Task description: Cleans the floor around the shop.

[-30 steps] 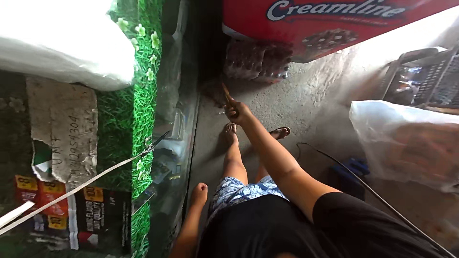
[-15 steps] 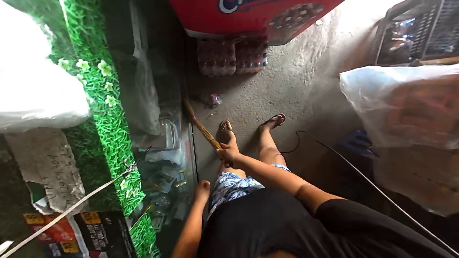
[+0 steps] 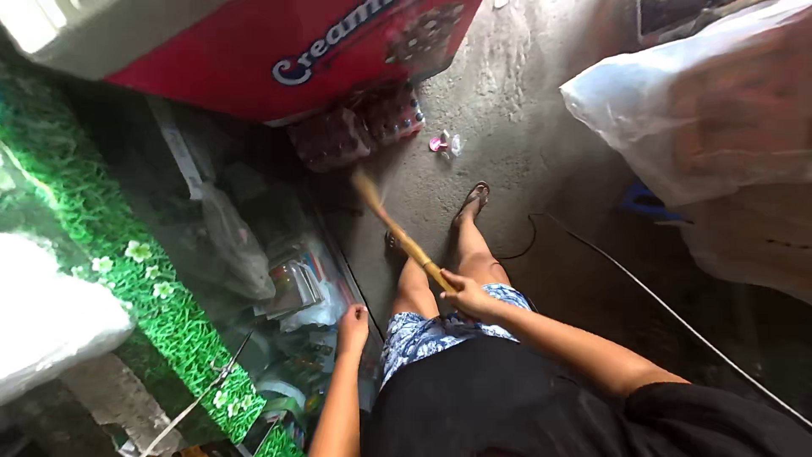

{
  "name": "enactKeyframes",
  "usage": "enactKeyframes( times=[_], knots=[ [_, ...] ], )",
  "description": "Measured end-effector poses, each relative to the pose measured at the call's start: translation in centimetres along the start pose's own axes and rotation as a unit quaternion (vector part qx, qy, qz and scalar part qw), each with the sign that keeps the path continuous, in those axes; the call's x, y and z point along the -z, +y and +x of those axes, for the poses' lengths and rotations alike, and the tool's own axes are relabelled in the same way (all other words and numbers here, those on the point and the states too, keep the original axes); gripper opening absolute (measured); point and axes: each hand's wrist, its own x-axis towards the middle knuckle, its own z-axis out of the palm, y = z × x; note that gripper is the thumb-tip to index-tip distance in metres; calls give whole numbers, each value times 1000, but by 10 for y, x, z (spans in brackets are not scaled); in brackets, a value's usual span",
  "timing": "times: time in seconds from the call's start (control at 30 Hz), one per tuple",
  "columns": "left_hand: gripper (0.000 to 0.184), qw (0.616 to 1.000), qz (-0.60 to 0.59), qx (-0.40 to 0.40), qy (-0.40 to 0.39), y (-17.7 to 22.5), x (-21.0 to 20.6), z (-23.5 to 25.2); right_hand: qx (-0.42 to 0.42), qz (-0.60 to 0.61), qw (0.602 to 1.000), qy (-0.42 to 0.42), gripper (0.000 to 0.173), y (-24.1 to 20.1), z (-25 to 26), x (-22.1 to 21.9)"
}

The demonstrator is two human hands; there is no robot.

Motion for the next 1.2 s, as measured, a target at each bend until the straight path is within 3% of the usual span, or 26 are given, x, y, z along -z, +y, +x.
enactKeyframes(
  times=[0.1, 0.2, 0.33, 0.4, 0.43, 0.5, 0.57, 0.67, 0.73, 0.83, 0.93, 1.03, 1.1, 1.2],
  knots=[
    [34, 987, 42, -109, 110, 108, 54, 10, -7, 9, 999, -50, 68, 9, 43, -14],
    [36, 929, 118, -242, 253, 224, 118, 17, -7, -34, 999, -40, 65, -5, 103, 18],
    [43, 762, 194, -424, 450, 381, 204, 3, 23, 86, 994, 62, 45, -39, 125, 141],
    [43, 681, 210, -473, 518, 458, 233, -8, 30, 164, 975, 150, 44, -52, 125, 212],
    [44, 658, 216, -482, 537, 492, 242, -10, 38, 183, 963, 192, 46, -59, 123, 247],
    [51, 662, 222, -469, 540, 550, 245, -7, 51, 193, 949, 243, 54, -74, 106, 306],
    [56, 700, 225, -431, 523, 591, 235, 4, 67, 163, 948, 265, 65, -77, 89, 347],
    [57, 774, 188, -364, 483, 617, 213, 28, 129, 75, 952, 266, 69, -42, 58, 365],
    [51, 792, 137, -343, 486, 620, 209, 46, 137, 51, 968, 205, 70, -17, 19, 367],
    [41, 815, 82, -263, 510, 631, 212, 55, 54, 45, 992, 103, 68, 0, -31, 375],
    [36, 829, 82, -209, 512, 638, 210, 51, -33, 43, 997, 51, 59, -2, -31, 397],
    [37, 812, 141, -195, 532, 640, 202, 47, -55, 10, 994, 90, 45, -26, -7, 432],
    [37, 790, 165, -198, 556, 637, 200, 50, -27, 6, 987, 159, 38, -47, 10, 455],
    [35, 772, 172, -204, 578, 634, 200, 54, 45, 36, 966, 251, 51, -77, 37, 484]
  ],
)
